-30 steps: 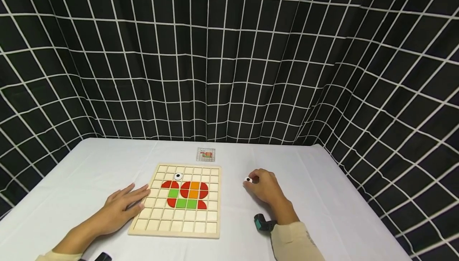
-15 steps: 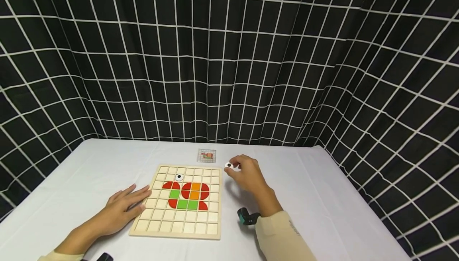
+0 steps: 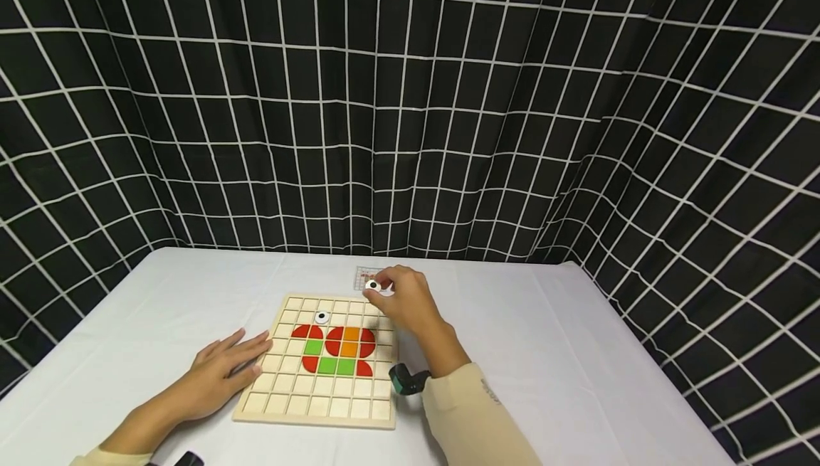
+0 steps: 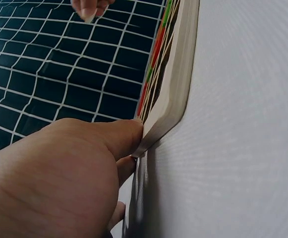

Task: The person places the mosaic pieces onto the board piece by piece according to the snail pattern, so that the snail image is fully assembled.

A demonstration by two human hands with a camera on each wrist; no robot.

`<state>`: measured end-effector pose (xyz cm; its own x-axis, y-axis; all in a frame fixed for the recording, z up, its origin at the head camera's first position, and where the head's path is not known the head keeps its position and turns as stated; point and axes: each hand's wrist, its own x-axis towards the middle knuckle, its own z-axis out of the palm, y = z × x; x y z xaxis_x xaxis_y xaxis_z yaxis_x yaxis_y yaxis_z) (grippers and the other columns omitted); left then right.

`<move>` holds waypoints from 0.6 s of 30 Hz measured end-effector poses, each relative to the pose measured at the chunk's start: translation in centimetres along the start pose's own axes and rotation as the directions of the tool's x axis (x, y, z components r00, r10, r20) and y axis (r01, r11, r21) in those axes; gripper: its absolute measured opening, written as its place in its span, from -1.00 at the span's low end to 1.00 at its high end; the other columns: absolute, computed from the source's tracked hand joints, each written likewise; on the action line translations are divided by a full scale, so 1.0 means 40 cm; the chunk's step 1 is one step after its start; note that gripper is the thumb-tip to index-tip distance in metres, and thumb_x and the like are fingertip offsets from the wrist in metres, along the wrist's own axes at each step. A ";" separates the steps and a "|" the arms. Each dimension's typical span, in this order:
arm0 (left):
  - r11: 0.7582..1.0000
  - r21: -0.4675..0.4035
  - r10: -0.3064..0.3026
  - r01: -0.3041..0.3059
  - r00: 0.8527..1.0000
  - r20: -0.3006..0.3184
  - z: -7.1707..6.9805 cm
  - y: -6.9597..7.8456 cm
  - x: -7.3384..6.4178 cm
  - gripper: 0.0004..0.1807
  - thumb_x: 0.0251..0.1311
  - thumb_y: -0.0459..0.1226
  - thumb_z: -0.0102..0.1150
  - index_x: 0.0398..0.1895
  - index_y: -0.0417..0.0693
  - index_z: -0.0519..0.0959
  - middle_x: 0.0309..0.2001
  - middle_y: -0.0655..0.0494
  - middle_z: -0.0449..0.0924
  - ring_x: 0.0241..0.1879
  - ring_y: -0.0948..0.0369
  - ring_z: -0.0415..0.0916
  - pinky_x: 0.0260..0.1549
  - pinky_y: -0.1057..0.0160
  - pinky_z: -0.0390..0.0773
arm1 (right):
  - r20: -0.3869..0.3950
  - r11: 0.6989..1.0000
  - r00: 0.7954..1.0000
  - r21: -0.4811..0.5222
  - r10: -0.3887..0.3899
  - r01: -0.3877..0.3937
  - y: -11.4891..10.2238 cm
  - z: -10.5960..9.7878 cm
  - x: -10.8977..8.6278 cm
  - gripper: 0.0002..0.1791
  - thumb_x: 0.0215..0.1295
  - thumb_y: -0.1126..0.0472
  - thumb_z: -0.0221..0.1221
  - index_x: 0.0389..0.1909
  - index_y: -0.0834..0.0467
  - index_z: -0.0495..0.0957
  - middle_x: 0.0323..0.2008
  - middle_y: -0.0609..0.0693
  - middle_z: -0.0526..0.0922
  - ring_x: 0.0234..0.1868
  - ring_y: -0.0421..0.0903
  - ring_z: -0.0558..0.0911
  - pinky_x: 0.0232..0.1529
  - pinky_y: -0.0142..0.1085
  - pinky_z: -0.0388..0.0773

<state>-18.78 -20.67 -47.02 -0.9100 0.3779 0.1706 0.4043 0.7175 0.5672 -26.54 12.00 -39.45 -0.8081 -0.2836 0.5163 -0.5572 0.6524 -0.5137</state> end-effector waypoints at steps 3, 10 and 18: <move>1.000 0.003 -0.004 0.004 1.000 0.004 0.002 0.000 0.001 -0.53 0.40 -0.14 0.05 0.30 -0.13 0.44 0.40 -0.03 0.23 0.41 -0.27 -0.14 0.22 -0.35 -0.33 | 0.014 1.000 1.000 0.012 -0.007 0.007 -0.021 0.021 0.008 -0.81 0.12 0.19 0.40 -0.30 0.20 0.69 -0.39 -0.04 0.62 -0.33 -0.01 0.56 -0.29 -0.24 0.54; 1.000 -0.001 -0.007 0.007 1.000 0.000 0.003 -0.009 -0.003 -0.52 0.38 -0.14 0.08 0.30 -0.12 0.44 0.40 -0.01 0.23 0.40 -0.27 -0.13 0.22 -0.35 -0.34 | 0.083 1.000 0.996 -0.014 0.023 -0.021 -0.077 0.095 0.032 -0.76 0.17 0.10 0.36 -0.25 0.19 0.69 -0.38 -0.10 0.60 -0.27 -0.02 0.55 -0.25 -0.30 0.52; 1.000 0.002 0.012 -0.012 1.000 -0.003 0.000 -0.005 -0.001 -0.53 0.40 -0.11 0.04 0.30 -0.11 0.45 0.40 -0.02 0.24 0.40 -0.28 -0.13 0.21 -0.37 -0.32 | 0.160 0.995 0.982 -0.040 0.097 -0.092 -0.112 0.175 0.047 -0.70 0.21 0.02 0.32 -0.18 0.16 0.69 -0.35 -0.12 0.59 -0.23 -0.09 0.53 -0.24 -0.30 0.51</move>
<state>-18.82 -20.85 -47.15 -0.9055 0.3846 0.1795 0.4151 0.7142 0.5636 -26.90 3.63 -40.96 -0.8787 -0.3277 0.3471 -0.4722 0.7034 -0.5313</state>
